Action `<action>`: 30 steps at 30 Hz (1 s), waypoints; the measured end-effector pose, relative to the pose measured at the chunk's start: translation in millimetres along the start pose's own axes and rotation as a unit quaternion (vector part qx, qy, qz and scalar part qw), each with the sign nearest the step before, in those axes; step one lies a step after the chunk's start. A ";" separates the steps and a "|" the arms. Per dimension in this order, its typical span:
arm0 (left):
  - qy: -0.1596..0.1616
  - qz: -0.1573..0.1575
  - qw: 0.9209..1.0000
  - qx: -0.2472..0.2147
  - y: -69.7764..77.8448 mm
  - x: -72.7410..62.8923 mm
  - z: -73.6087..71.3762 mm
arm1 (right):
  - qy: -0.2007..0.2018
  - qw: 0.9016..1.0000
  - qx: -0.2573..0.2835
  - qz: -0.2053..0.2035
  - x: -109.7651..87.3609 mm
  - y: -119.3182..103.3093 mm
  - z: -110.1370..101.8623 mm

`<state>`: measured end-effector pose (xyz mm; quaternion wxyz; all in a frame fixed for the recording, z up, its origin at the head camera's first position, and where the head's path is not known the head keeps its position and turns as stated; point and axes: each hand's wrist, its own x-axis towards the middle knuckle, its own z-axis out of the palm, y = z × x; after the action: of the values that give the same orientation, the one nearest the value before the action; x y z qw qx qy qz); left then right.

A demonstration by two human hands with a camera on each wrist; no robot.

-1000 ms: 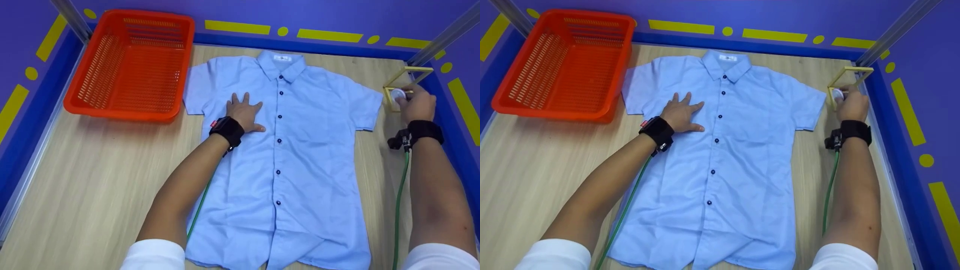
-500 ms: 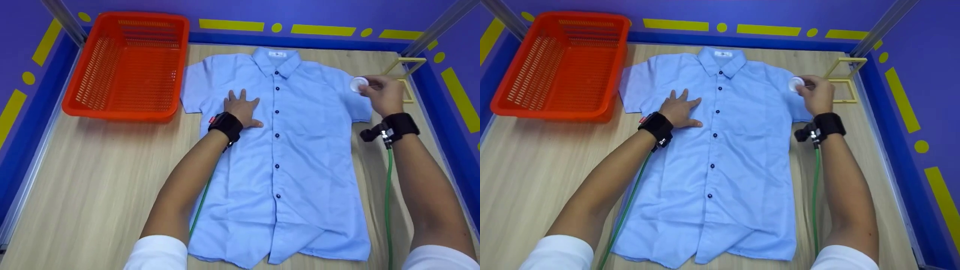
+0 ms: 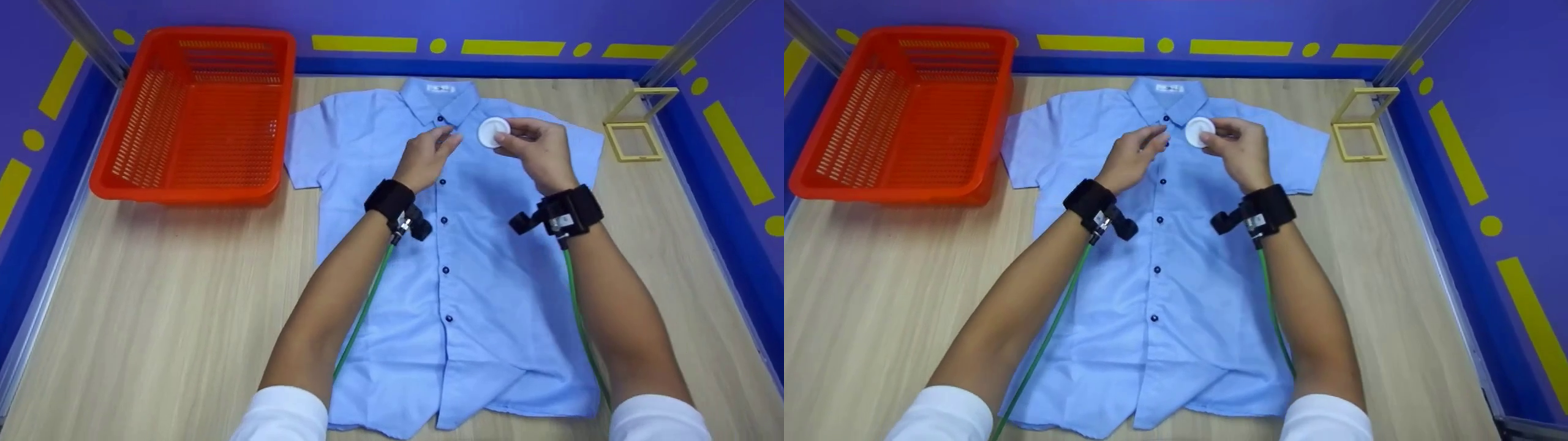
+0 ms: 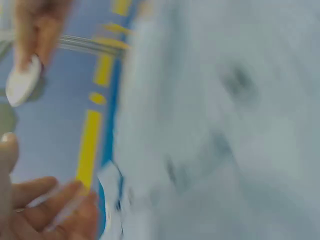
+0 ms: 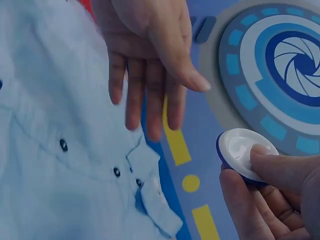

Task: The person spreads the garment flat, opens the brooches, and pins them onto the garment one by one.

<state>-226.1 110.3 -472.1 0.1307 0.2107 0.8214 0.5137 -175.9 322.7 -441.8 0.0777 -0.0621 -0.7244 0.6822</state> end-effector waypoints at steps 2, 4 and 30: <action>0.020 0.023 0.997 -0.077 4.8 1.4 5.4 | -0.002 1.000 0.021 -0.003 -1.6 0.1 6.5; 0.033 0.035 0.990 -0.132 8.3 3.4 11.3 | -0.004 0.999 0.048 0.000 -3.1 2.0 10.9; 0.098 0.037 0.977 -0.187 4.1 -5.8 35.4 | -0.009 0.990 0.137 0.017 -23.2 30.2 17.5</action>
<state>-204.9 137.0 -484.0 0.0674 0.1610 0.7112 0.6810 -157.1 302.9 -473.5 0.0675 -0.0575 -0.6239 0.7764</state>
